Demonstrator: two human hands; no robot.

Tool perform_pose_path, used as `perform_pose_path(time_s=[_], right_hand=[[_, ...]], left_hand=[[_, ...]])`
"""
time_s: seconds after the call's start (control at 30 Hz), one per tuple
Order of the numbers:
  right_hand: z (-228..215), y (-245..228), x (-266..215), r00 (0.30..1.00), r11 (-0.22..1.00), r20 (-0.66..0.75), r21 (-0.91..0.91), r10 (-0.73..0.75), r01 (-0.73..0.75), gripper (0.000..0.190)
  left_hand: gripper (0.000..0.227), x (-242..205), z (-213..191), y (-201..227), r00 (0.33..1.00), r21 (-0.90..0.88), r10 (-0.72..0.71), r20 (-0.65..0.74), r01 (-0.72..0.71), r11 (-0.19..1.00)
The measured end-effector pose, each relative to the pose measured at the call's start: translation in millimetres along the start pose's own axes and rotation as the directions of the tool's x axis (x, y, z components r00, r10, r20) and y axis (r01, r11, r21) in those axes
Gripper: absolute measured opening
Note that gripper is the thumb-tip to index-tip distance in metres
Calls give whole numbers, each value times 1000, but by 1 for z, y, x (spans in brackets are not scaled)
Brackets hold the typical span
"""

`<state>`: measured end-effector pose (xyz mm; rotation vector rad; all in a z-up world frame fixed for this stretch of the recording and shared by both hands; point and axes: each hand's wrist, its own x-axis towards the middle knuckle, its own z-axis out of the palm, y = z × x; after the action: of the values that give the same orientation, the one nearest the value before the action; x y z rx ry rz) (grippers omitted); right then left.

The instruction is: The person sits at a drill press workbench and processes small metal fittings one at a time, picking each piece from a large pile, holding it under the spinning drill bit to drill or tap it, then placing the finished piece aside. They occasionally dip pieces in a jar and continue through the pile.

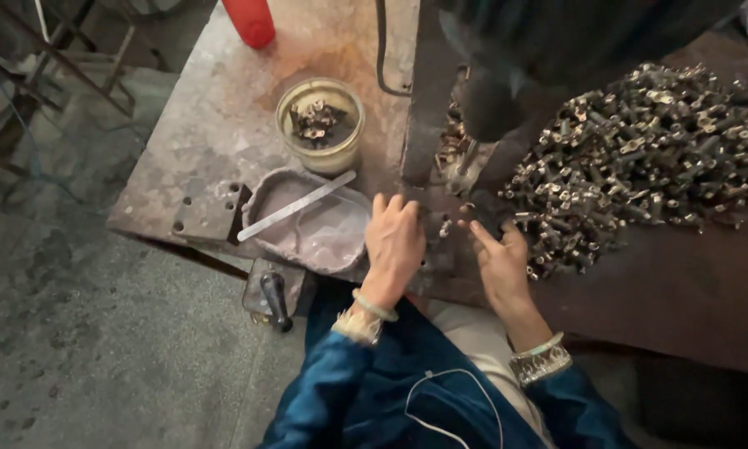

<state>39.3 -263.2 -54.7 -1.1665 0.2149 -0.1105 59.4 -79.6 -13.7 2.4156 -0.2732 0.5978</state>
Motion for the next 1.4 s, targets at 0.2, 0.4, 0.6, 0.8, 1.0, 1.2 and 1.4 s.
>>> perform_pose_path(time_s=[0.2, 0.4, 0.6, 0.8, 1.0, 1.2, 1.4], right_hand=[[0, -8, 27, 929, 776, 164, 514, 331, -367, 26], [38, -31, 41, 918, 646, 328, 655, 223, -391, 32], [69, -90, -31, 879, 892, 439, -300, -186, 338, 45], [7, 19, 64, 906, 697, 298, 579, 301, -422, 28], [17, 7, 67, 909, 623, 312, 662, 276, -416, 36], [15, 19, 63, 880, 377, 349, 806, 322, -457, 29], [32, -5, 66, 835, 155, 427, 852, 348, -500, 35]], left_hand=[[31, -35, -17, 0, 867, -817, -403, 292, 445, 366], [41, 20, -138, 84, 946, -929, -311, 94, 195, 314], [48, 23, -77, 47, 909, -320, 361, -210, -413, 853], [30, 27, -121, 72, 934, -543, -23, -357, -188, 818], [32, 25, -92, 55, 897, -523, 236, -373, -414, 745], [31, 3, -85, 44, 952, -579, -108, -286, -82, 811], [31, 7, -62, 21, 984, -436, -70, -166, -10, 900]])
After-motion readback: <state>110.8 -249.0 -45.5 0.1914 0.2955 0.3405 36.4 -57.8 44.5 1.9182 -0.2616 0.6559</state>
